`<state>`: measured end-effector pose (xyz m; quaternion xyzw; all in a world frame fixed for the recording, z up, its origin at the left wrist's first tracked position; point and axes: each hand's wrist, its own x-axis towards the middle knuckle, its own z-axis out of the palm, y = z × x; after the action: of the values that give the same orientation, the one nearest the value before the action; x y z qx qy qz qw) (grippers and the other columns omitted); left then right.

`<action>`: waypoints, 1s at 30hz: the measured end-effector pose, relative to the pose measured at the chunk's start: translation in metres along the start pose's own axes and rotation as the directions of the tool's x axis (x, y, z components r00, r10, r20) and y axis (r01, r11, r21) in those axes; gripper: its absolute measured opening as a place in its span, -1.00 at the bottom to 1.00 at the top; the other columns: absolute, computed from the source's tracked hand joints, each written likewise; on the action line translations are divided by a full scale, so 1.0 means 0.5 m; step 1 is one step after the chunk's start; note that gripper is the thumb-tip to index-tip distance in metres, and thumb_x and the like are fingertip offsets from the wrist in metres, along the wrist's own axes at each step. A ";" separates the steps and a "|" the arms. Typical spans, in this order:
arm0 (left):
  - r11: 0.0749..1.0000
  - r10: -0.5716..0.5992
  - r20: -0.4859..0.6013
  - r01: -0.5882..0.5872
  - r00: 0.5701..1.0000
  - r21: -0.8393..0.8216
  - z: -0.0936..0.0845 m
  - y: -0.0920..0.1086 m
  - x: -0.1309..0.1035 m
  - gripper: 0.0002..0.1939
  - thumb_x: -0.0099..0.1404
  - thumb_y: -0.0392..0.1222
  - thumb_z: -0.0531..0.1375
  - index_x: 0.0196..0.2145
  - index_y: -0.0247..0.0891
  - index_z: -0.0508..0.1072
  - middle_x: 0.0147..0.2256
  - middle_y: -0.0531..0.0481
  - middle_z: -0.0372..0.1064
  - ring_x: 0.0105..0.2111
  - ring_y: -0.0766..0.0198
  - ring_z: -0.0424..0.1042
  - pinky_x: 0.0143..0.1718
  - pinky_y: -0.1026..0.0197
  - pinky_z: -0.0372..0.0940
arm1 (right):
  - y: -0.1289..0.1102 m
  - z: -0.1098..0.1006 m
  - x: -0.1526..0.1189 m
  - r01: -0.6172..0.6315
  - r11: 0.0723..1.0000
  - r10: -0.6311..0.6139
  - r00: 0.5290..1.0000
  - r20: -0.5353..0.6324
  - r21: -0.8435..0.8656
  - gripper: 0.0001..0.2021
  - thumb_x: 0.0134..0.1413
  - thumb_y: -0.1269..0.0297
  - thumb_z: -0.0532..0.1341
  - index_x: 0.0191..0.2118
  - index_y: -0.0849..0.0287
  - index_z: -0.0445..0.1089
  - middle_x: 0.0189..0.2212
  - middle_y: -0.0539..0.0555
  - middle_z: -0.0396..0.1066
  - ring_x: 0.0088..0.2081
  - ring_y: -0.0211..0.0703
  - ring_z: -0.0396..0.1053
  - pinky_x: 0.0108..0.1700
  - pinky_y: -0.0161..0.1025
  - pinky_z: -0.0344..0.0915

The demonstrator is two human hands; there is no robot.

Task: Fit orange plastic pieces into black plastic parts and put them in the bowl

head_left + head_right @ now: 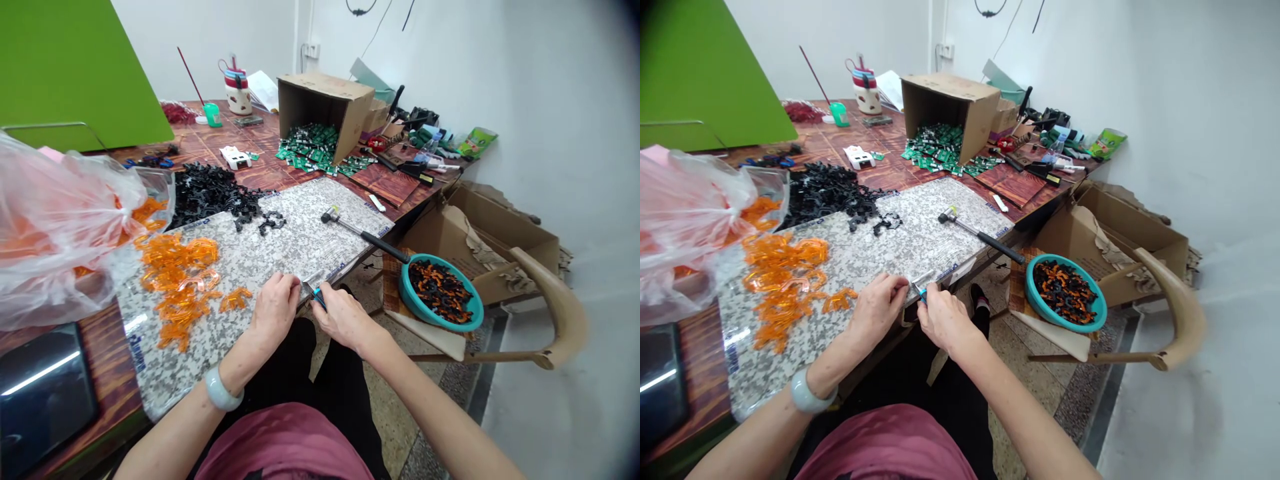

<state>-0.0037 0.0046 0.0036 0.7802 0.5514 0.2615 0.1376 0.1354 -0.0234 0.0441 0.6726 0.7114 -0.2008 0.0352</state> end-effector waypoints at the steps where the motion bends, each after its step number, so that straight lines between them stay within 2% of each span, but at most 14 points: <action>1: 1.000 -0.002 0.000 0.002 1.000 0.000 0.000 0.000 0.000 -0.85 0.29 -0.34 0.08 -0.35 -0.29 0.45 -0.41 -0.05 0.38 -0.38 0.17 0.41 -0.34 0.19 0.28 | -0.002 0.000 -0.001 -0.006 1.000 0.006 1.000 0.001 -0.009 -0.75 0.25 0.22 -0.02 -0.08 0.23 0.26 -0.25 0.30 0.49 -0.19 0.13 0.48 -0.27 -0.19 0.25; 12: 1.000 -0.004 0.021 0.005 1.000 -0.022 0.000 -0.002 -0.003 -0.85 0.30 -0.32 0.08 -0.35 -0.27 0.44 -0.39 -0.06 0.38 -0.35 0.17 0.42 -0.33 0.19 0.28 | -0.033 0.005 -0.001 -0.071 0.991 0.072 0.997 -0.001 -0.117 -0.80 0.27 0.34 -0.02 -0.09 0.30 0.24 -0.24 0.32 0.49 -0.21 0.08 0.50 -0.27 -0.19 0.33; 21: 0.998 -0.032 0.046 0.034 0.998 -0.044 -0.020 -0.016 -0.029 -0.93 0.28 -0.24 0.14 -0.33 -0.24 0.42 -0.35 -0.05 0.38 -0.33 0.14 0.42 -0.32 0.17 0.30 | -0.043 0.008 0.002 -0.109 0.975 0.115 0.993 0.021 -0.191 -0.82 0.26 0.36 0.01 -0.08 0.29 0.22 -0.28 0.30 0.49 -0.23 0.07 0.51 -0.29 -0.19 0.35; 30: 0.992 -0.051 0.030 0.054 0.998 -0.115 -0.011 -0.021 -0.035 -0.84 0.32 -0.28 0.09 -0.41 -0.26 0.42 -0.43 -0.03 0.34 -0.36 0.13 0.39 -0.32 0.17 0.26 | -0.058 0.004 0.024 -0.143 0.960 0.166 0.983 0.078 -0.241 -0.83 0.27 0.38 -0.02 -0.09 0.29 0.22 -0.28 0.29 0.50 -0.25 0.05 0.51 -0.32 -0.22 0.34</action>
<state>-0.0195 -0.0084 -0.0017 0.7595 0.5537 0.2790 0.1970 0.1055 -0.0130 0.0455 0.7067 0.6727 -0.1445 0.1645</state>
